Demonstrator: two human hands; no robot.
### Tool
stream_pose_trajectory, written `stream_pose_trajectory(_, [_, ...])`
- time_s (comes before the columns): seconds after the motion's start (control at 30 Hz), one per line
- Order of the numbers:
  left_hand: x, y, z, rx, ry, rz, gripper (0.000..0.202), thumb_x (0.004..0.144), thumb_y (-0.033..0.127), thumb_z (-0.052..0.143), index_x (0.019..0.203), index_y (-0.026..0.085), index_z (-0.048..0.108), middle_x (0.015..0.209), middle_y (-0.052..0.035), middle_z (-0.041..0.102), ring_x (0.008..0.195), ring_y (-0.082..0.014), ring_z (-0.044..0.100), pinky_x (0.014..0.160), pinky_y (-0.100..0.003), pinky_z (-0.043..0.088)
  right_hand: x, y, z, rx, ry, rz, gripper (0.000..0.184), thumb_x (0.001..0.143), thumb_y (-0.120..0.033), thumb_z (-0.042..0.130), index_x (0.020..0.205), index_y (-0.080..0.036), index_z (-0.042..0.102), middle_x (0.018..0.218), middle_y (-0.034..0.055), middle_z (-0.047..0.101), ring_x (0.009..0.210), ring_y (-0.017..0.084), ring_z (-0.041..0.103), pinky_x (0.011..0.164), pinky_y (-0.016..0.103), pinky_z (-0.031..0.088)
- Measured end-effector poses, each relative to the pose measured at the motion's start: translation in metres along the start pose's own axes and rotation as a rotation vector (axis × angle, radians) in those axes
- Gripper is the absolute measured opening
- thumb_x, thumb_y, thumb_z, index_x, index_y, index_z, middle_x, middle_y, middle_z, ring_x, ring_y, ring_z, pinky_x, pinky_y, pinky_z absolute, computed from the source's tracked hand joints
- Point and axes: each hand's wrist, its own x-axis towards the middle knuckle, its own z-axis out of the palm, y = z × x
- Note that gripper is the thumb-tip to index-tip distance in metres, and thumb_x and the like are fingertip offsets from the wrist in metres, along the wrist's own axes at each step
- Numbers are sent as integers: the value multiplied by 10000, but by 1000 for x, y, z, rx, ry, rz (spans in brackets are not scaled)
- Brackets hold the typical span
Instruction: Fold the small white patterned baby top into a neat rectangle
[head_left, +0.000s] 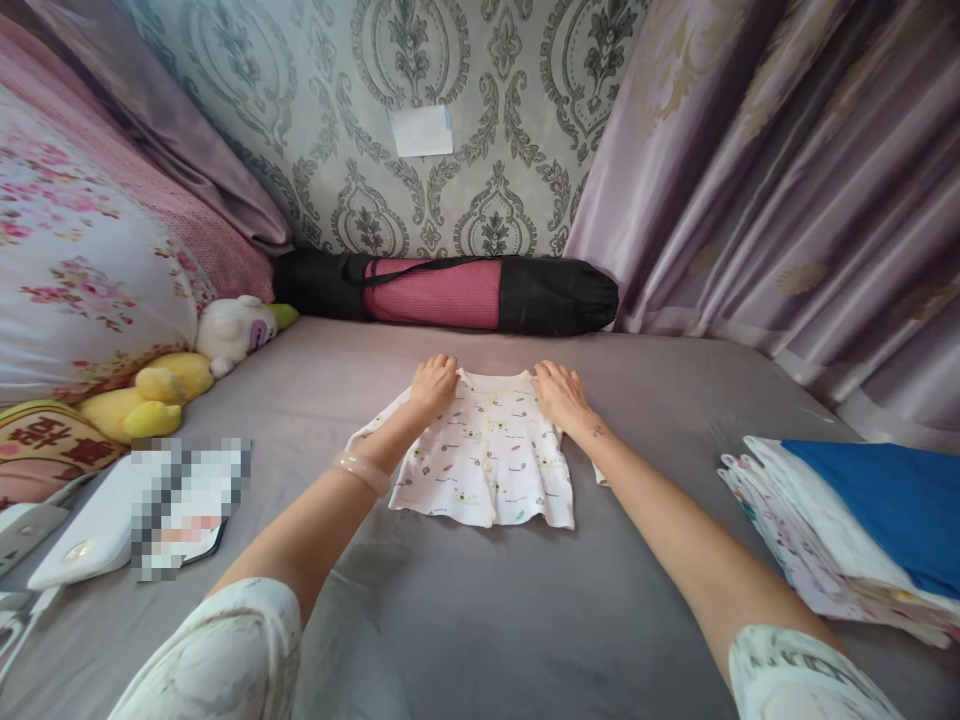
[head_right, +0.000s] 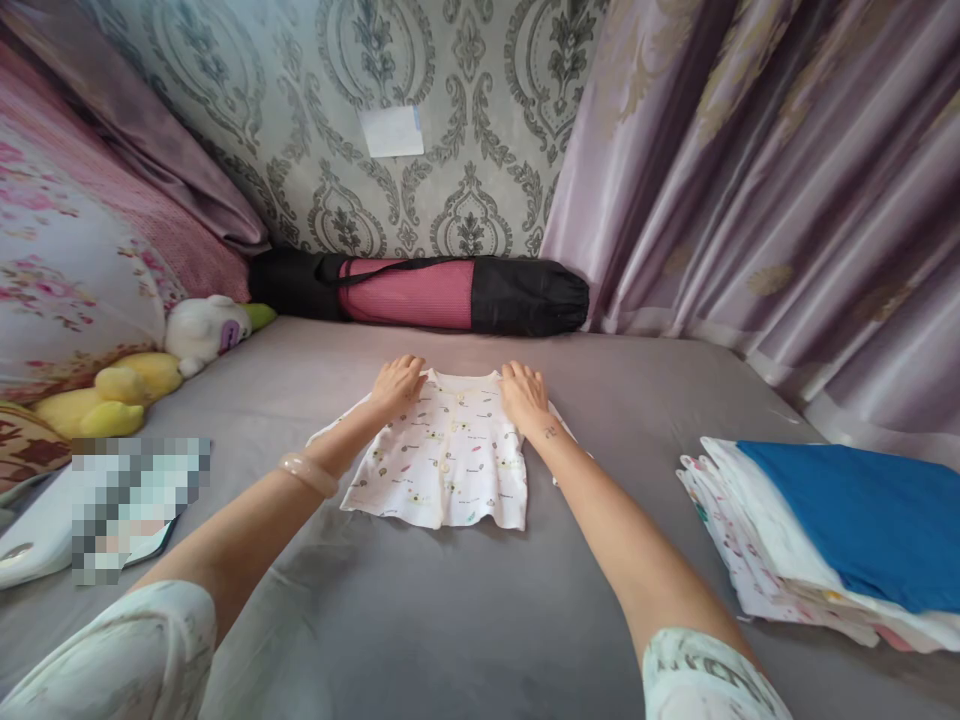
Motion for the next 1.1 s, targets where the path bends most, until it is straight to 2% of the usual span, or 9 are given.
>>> stream_pose_trajectory(0.1, [-11,15,9,-72,-32,94,435,982,381,311,1312,127,437,1355,-170,499,1287,-279,432,1039,-389,337,-10,-20,7,64,-48,-74,539,977,-373,248,1429,-97,352,1532,147,285,1420,259,197,1145,432,128])
stream_pose_trajectory(0.17, [-16,22,18,-95,-61,80,551,979,464,265,1382,106,376,1451,-184,408,1379,-298,314,1102,-416,262,-13,-29,13,85,-99,-79,609,974,-435,214,1467,-86,287,1564,137,195,1446,254,105,1162,450,51])
stream_pose_trajectory(0.37, [-22,25,33,-101,-107,-14,678,961,532,203,1469,85,247,1527,-190,277,1416,-331,224,1130,-525,166,-9,-29,25,128,-228,11,680,962,-512,172,1502,-99,195,1575,132,140,1447,258,96,1161,474,59])
stream_pose_trajectory(0.63, [-21,26,30,-94,-159,-44,683,957,528,182,1484,97,235,1552,-157,229,1433,-312,183,1143,-528,140,-5,-28,19,266,-246,27,671,959,-518,210,1498,-119,217,1576,112,151,1450,246,89,1161,472,61])
stream_pose_trajectory(0.73, [-22,26,29,-87,-180,-44,689,956,526,169,1488,91,224,1556,-156,216,1434,-314,176,1142,-530,142,-9,-10,0,407,-100,63,592,971,-457,236,1475,-150,285,1528,109,307,1403,214,265,1136,402,201])
stream_pose_trajectory(0.83, [-21,26,29,-69,-193,-36,687,957,515,165,1489,84,216,1558,-160,206,1437,-316,164,1143,-526,132,-28,26,-24,476,-2,202,451,941,-370,373,1321,-165,506,1275,101,604,1161,202,546,961,296,408])
stream_pose_trajectory(0.9, [-19,25,28,-70,-219,-39,694,958,516,155,1493,75,191,1562,-166,188,1440,-318,149,1141,-527,132,-48,54,-37,464,-70,251,354,909,-396,444,1048,-155,663,1008,68,702,934,195,630,800,257,465])
stream_pose_trajectory(0.97, [-16,24,25,-83,-269,-50,705,957,528,151,1495,73,168,1567,-172,162,1442,-321,133,1135,-532,142,-68,78,-45,470,-182,315,353,882,-439,492,893,-140,679,808,40,694,759,168,627,652,225,466])
stream_pose_trajectory(1.1, [-7,32,11,-66,-330,-88,621,953,467,276,1442,84,282,1534,-202,245,1418,-336,203,1101,-554,207,-95,97,-47,546,-405,453,340,785,-444,657,941,-142,645,789,29,671,640,114,585,522,184,438])
